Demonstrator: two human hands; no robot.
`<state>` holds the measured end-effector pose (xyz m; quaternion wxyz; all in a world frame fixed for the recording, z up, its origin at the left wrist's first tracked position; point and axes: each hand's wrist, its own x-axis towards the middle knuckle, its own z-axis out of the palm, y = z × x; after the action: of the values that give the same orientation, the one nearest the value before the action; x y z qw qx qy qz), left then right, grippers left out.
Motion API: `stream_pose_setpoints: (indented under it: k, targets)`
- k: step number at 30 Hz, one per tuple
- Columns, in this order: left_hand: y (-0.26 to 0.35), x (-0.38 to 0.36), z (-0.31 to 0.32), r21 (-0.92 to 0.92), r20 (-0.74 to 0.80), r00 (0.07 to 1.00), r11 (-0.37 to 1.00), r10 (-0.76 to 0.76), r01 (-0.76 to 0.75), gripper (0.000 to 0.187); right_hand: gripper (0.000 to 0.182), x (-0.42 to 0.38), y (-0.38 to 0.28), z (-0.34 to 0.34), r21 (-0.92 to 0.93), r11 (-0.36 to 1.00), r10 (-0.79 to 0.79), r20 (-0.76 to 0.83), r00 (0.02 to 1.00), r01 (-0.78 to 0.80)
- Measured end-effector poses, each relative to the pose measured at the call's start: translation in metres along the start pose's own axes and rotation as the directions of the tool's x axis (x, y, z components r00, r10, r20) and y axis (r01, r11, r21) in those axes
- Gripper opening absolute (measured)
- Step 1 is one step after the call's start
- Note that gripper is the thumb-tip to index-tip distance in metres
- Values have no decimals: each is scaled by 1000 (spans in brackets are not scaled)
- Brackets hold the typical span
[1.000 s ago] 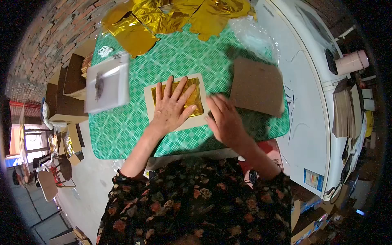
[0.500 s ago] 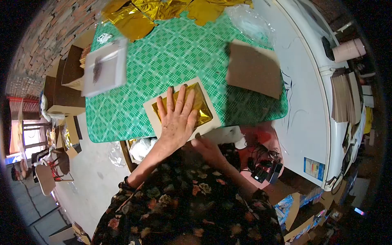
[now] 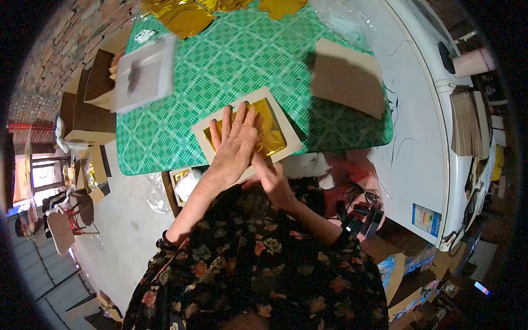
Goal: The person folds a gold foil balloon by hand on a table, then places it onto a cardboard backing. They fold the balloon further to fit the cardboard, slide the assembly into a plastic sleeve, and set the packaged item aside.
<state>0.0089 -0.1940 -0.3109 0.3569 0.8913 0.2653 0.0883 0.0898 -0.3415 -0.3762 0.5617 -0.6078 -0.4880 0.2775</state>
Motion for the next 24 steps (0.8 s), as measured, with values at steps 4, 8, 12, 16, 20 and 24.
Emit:
stream_pose_setpoints:
  k: [4, 8, 12, 16, 20, 24]
  targets:
    - [-5, 5, -12, -205, -4, 999, 978, -37, 36, 70, 43, -1, 4, 1, -4, 993, -114, 0, 993, 114]
    - [-1, -6, -64, -838, 141, 961, 489, -236, 243, 74, 41, 16, -32, -9, 530, 731, 481, 48, 875, -430]
    - [-40, -20, -97, -616, -155, 944, 776, -292, 138, 60, 43, 3, -7, -10, 221, 939, 283, -59, 957, -264]
    - [-37, -25, -106, -535, -169, 977, 845, -128, 18, 45, 41, 6, -13, -5, 187, 953, 250, -45, 967, -237]
    - [-36, 0, -83, -112, -76, 950, 944, 304, -311, 40, 40, 16, -24, -10, 212, 922, 318, 67, 946, -325]
    - [-42, 16, -48, 71, 44, 881, 878, 470, -472, 42, 40, 6, 4, -13, -195, 981, -3, 72, 997, 17]
